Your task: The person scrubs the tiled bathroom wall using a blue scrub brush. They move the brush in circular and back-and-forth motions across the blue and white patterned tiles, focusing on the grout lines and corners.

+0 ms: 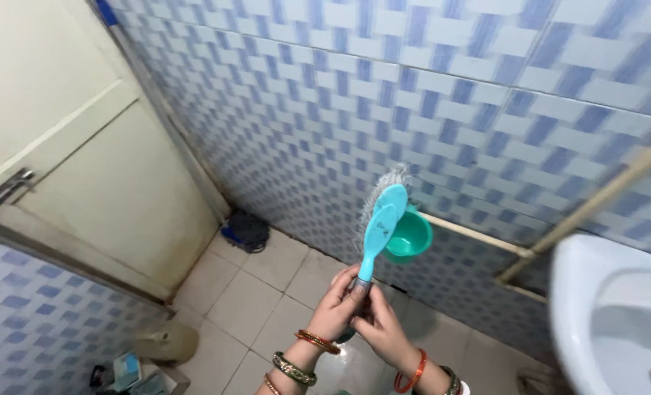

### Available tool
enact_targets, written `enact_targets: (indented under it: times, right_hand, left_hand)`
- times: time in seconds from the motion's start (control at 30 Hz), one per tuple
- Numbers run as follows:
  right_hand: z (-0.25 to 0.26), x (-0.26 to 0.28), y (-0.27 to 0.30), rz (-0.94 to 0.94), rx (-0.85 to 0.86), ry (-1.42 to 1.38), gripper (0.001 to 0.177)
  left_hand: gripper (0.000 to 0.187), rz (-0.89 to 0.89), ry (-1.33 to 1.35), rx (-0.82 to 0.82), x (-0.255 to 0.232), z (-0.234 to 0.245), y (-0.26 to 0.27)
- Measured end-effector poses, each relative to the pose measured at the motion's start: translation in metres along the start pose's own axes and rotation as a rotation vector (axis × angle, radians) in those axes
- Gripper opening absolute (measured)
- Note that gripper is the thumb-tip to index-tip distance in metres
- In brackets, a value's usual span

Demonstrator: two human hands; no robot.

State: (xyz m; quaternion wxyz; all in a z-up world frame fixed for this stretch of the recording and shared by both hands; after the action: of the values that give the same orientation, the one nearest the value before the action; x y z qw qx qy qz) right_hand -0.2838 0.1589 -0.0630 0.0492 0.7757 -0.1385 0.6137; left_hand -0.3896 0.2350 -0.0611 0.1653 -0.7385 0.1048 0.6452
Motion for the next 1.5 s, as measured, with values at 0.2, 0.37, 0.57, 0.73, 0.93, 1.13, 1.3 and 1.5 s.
enact_targets:
  times: [0.2, 0.37, 0.57, 0.73, 0.93, 1.13, 1.3, 1.5]
  right_hand:
    - [-0.054, -0.020, -0.056, -0.374, -0.099, -0.482, 0.051]
    - [-0.061, -0.006, -0.114, -0.660, 0.171, -1.047, 0.049]
    - [-0.055, -0.034, -0.191, -0.714, 0.305, -1.162, 0.046]
    - [-0.044, -0.068, -0.295, -0.569, 0.046, -0.324, 0.047]
    - [-0.084, 0.038, -0.407, 0.575, -0.215, 0.844, 0.037]
    - [-0.136, 0.082, -0.474, 0.853, -0.274, 1.196, 0.065]
    - [-0.137, 0.016, -0.487, 0.743, -0.244, 1.519, 0.063]
    - [-0.120, 0.010, -0.482, 0.742, -0.397, 1.585, 0.061]
  left_hand:
    - [0.049, -0.148, -0.421, -0.081, -0.034, 0.097, -0.012]
    - [0.042, -0.082, -0.443, -0.210, -0.026, 0.162, -0.030]
    - [0.040, -0.043, -0.530, -0.255, -0.020, 0.222, -0.100]
    - [0.039, -0.143, -0.592, -0.306, -0.049, 0.266, -0.187]
    - [0.040, -0.375, -0.645, -0.382, -0.098, 0.298, -0.283]
    - [0.040, -0.384, -0.608, -0.382, -0.095, 0.314, -0.353]
    - [0.041, -0.370, -0.573, -0.337, -0.080, 0.326, -0.401]
    - [0.041, -0.373, -0.599, -0.228, -0.083, 0.365, -0.462]
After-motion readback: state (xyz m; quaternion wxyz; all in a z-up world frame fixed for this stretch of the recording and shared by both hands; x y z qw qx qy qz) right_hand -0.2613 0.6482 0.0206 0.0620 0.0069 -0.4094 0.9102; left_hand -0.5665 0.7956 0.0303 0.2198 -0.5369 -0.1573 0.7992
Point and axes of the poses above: each hand's wrist, its own y-axis away from the middle knuckle, its own z-axis out of the back of the hand, x = y × z, the point moved 4 cm from there along -y, towards the middle knuckle, and after that the axes turned 14 degrees about -x, right-handed, at the moved point
